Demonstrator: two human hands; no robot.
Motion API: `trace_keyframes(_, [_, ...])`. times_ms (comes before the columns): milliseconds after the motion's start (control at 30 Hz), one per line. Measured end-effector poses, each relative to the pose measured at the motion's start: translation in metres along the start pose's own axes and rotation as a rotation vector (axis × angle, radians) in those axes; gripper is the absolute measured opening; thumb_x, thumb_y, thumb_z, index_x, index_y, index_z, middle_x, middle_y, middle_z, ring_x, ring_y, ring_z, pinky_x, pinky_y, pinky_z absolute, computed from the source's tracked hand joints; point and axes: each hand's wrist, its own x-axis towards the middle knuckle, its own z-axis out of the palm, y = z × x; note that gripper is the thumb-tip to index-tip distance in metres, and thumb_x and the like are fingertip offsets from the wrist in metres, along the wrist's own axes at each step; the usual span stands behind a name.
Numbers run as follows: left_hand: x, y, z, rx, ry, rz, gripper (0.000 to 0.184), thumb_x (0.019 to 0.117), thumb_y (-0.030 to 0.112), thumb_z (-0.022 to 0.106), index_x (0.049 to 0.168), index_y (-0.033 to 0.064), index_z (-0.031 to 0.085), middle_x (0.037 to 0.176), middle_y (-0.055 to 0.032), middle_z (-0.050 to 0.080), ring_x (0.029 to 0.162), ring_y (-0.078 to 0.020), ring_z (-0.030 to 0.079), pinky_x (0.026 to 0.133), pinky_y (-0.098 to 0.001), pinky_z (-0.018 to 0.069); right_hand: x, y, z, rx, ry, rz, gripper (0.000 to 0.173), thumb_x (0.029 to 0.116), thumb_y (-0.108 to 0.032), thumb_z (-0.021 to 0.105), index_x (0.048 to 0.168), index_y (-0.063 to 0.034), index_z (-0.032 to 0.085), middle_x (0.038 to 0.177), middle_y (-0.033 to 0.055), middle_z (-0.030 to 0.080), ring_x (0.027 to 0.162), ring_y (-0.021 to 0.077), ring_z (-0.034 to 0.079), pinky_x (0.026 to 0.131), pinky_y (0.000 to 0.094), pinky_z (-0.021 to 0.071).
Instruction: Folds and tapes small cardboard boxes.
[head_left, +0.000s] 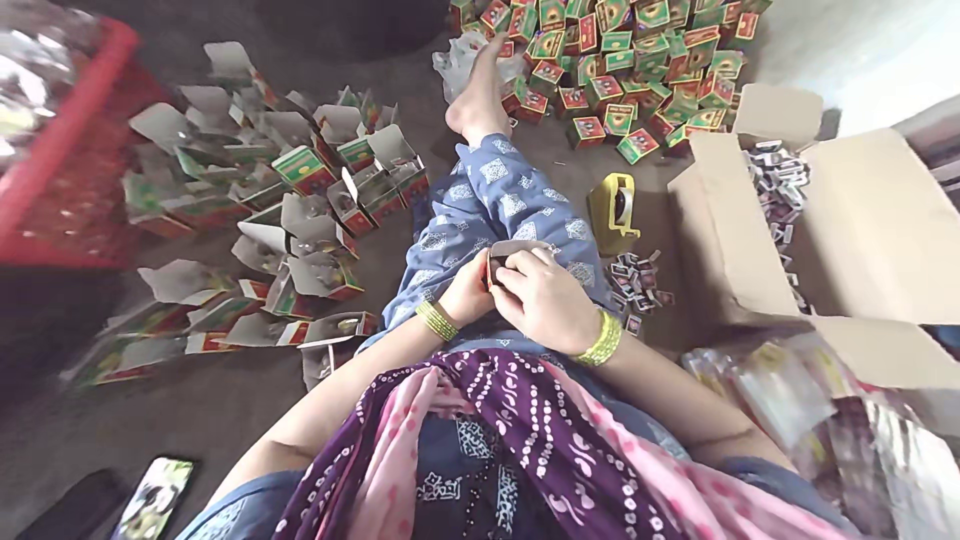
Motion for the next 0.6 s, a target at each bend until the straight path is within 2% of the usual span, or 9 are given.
trace_keyframes(133, [0.001, -0.001, 0.002, -0.039, -0.012, 0.007, 0.047, 0.0885, 0.016, 0.073, 0.127, -0.0049, 0.056, 0.108, -0.0062, 0.071, 0.103, -0.0075, 0.068, 0.096, -0.0304, 0.0565, 0.002, 0.004, 0.000, -0.033, -0.124, -0.057, 0.037, 0.1034, -0.036, 0.051, 0.095, -0.0100, 0.076, 0.108, 0.0111, 0.067, 0.104, 0.0287, 0.063, 0.085, 0.0437, 0.0552])
trace_keyframes(233, [0.001, 0.001, 0.001, 0.050, -0.036, 0.026, 0.053, 0.0879, 0.017, 0.074, 0.130, -0.0066, 0.054, 0.113, -0.0093, 0.070, 0.108, -0.0083, 0.067, 0.100, -0.0301, 0.0547, 0.000, 0.007, 0.007, -0.073, -0.155, -0.054, 0.036, 0.1026, -0.034, 0.053, 0.087, -0.0082, 0.073, 0.112, 0.0145, 0.066, 0.105, 0.0326, 0.064, 0.085, 0.0487, 0.0556])
trace_keyframes(267, [0.001, 0.002, 0.001, 0.066, -0.040, 0.020, 0.056, 0.0870, 0.018, 0.075, 0.131, -0.0069, 0.053, 0.114, -0.0102, 0.070, 0.108, -0.0088, 0.067, 0.100, -0.0306, 0.0546, -0.002, 0.007, 0.007, -0.086, -0.132, -0.053, 0.034, 0.1021, -0.034, 0.055, 0.088, -0.0081, 0.073, 0.113, 0.0151, 0.066, 0.106, 0.0334, 0.064, 0.086, 0.0499, 0.0554])
trace_keyframes(333, [0.001, 0.003, 0.001, 0.054, -0.018, 0.034, 0.065, 0.0855, 0.021, 0.078, 0.135, -0.0087, 0.048, 0.117, -0.0130, 0.069, 0.111, -0.0111, 0.067, 0.101, -0.0325, 0.0547, -0.009, 0.009, 0.006, -0.089, 0.039, -0.052, 0.029, 0.0999, -0.036, 0.061, 0.098, -0.0111, 0.075, 0.117, 0.0135, 0.068, 0.112, 0.0325, 0.064, 0.092, 0.0507, 0.0545])
trace_keyframes(400, [0.001, 0.002, 0.002, -0.011, 0.021, 0.042, 0.082, 0.0851, 0.028, 0.080, 0.142, -0.0104, 0.036, 0.123, -0.0156, 0.066, 0.115, -0.0135, 0.066, 0.104, -0.0347, 0.0544, -0.016, 0.015, 0.002, -0.059, 0.288, -0.014, 0.025, 0.0961, -0.037, 0.069, 0.105, -0.0142, 0.074, 0.118, 0.0110, 0.068, 0.117, 0.0308, 0.062, 0.098, 0.0504, 0.0521])
trace_keyframes(467, [0.000, 0.003, 0.002, -0.134, 0.082, 0.048, 0.091, 0.0879, 0.029, 0.079, 0.147, -0.0097, 0.022, 0.127, -0.0194, 0.063, 0.117, -0.0187, 0.066, 0.103, -0.0393, 0.0566, -0.020, 0.024, -0.001, 0.069, 0.443, 0.066, 0.026, 0.0940, -0.034, 0.073, 0.108, -0.0111, 0.072, 0.121, 0.0140, 0.067, 0.119, 0.0307, 0.060, 0.101, 0.0505, 0.0498])
trace_keyframes(533, [-0.001, 0.011, 0.000, -0.218, 0.127, 0.056, 0.097, 0.0883, 0.025, 0.078, 0.150, -0.0097, 0.012, 0.131, -0.0227, 0.060, 0.117, -0.0226, 0.066, 0.101, -0.0427, 0.0577, -0.021, 0.036, 0.001, 0.285, 0.464, 0.172, 0.025, 0.1010, -0.025, 0.062, 0.115, -0.0068, 0.071, 0.129, 0.0182, 0.063, 0.126, 0.0304, 0.056, 0.106, 0.0472, 0.0476])
trace_keyframes(600, [-0.001, 0.018, -0.001, -0.264, 0.108, 0.094, 0.100, 0.0886, 0.023, 0.077, 0.152, -0.0116, 0.008, 0.132, -0.0245, 0.058, 0.116, -0.0232, 0.067, 0.099, -0.0431, 0.0581, -0.019, 0.048, 0.005, 0.559, 0.411, 0.266, 0.030, 0.1061, -0.019, 0.050, 0.122, -0.0033, 0.071, 0.134, 0.0173, 0.062, 0.131, 0.0247, 0.054, 0.109, 0.0405, 0.0470])
